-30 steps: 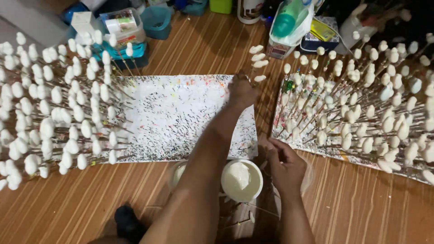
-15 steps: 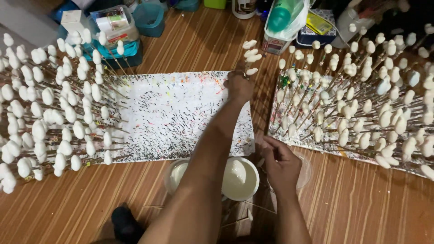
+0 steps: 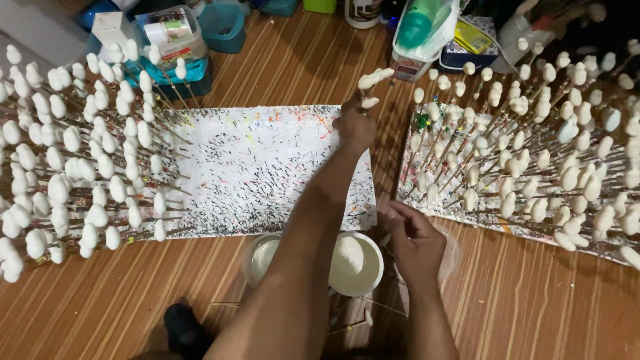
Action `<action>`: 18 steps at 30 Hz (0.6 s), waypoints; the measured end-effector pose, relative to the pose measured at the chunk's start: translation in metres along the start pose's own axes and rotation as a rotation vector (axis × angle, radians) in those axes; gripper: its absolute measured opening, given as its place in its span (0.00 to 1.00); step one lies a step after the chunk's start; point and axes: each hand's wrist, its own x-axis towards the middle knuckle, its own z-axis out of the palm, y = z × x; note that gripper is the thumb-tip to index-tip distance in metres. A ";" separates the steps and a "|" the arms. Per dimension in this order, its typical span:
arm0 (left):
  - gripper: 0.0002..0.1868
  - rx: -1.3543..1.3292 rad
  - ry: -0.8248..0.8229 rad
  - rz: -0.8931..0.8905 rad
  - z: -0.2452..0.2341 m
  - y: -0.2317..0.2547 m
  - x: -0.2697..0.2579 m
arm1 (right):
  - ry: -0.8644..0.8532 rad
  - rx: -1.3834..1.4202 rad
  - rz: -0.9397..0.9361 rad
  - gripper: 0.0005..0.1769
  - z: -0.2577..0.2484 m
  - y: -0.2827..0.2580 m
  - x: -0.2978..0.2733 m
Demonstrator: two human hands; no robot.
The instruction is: Dipping sticks with white cocoons into a white liquid and arranging them on a tray
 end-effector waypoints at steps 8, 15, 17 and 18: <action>0.13 -0.043 0.208 0.134 0.039 -0.059 0.019 | 0.000 0.001 0.012 0.13 0.001 0.001 -0.001; 0.11 -0.405 0.337 0.227 0.036 -0.034 0.008 | -0.006 0.025 0.026 0.12 -0.001 -0.001 0.000; 0.09 -0.311 0.383 0.280 0.019 -0.020 -0.003 | -0.005 0.028 0.030 0.12 0.000 -0.002 -0.001; 0.09 -0.217 0.426 0.330 0.011 -0.013 -0.009 | -0.003 0.029 0.034 0.12 0.000 -0.002 -0.001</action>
